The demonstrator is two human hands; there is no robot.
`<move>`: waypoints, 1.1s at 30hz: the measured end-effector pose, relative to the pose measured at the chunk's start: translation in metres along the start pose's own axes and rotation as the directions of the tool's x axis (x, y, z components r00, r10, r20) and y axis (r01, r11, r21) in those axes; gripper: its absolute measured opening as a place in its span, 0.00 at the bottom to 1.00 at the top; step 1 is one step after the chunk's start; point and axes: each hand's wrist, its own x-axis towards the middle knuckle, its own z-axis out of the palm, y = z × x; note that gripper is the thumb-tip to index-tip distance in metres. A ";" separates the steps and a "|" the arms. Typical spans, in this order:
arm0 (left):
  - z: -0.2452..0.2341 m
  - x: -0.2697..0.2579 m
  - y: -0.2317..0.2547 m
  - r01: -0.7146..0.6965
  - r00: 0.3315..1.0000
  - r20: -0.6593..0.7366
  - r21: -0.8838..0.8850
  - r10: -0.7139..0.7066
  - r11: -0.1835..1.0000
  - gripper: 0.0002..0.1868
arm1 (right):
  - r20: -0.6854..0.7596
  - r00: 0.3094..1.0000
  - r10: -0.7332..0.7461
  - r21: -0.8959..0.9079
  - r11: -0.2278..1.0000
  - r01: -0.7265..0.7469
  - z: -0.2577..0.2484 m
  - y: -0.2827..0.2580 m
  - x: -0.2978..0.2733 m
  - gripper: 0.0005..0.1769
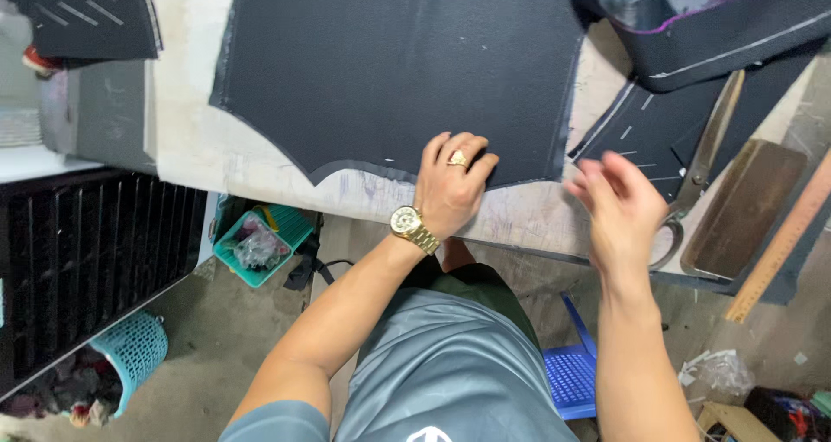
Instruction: The person uses large shears to cut along the marked edges of a dark suit jacket piece on a workshop table, occasionally using their hands to guide the fabric.
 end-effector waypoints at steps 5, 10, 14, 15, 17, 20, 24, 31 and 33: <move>0.009 0.002 -0.012 -0.070 0.997 -0.041 0.038 0.071 0.997 0.08 | 0.111 0.972 0.208 0.389 0.891 -0.235 0.033 0.019 0.050 0.28; 0.002 0.012 0.003 -0.107 0.994 0.010 0.017 0.107 0.994 0.08 | 0.105 0.963 0.248 0.443 0.855 -0.269 0.034 0.006 0.047 0.25; 0.012 0.013 0.010 -0.096 0.995 0.028 0.091 0.094 0.991 0.12 | 0.170 0.944 0.282 0.530 0.782 -0.329 0.037 0.003 0.044 0.24; 0.011 0.014 0.010 -0.098 0.995 0.030 0.090 0.095 0.991 0.12 | 0.169 0.944 0.283 0.531 0.781 -0.329 0.038 0.006 0.040 0.24; 0.007 0.018 0.007 0.012 1.000 0.015 0.088 -0.013 0.996 0.03 | 0.189 0.982 -0.017 0.369 0.928 -0.055 0.040 0.012 0.034 0.12; -0.003 0.020 -0.001 0.033 0.999 -0.001 0.024 -0.033 0.999 0.06 | 0.501 0.556 -0.663 -0.201 0.536 0.820 0.048 0.044 0.038 0.15; -0.013 0.029 -0.001 0.013 0.999 0.032 -0.086 -0.010 0.996 0.09 | 0.695 0.355 -0.626 -0.350 0.137 0.927 0.043 0.039 0.023 0.13; -0.007 0.105 -0.036 -0.101 0.988 0.130 0.159 0.081 0.982 0.22 | 0.736 0.285 -0.615 -0.299 0.082 0.951 0.030 0.009 0.016 0.15; 0.003 0.131 -0.051 -0.101 0.979 0.195 0.209 0.060 0.973 0.28 | 0.775 0.271 -0.570 -0.296 0.051 0.954 0.027 -0.001 0.014 0.14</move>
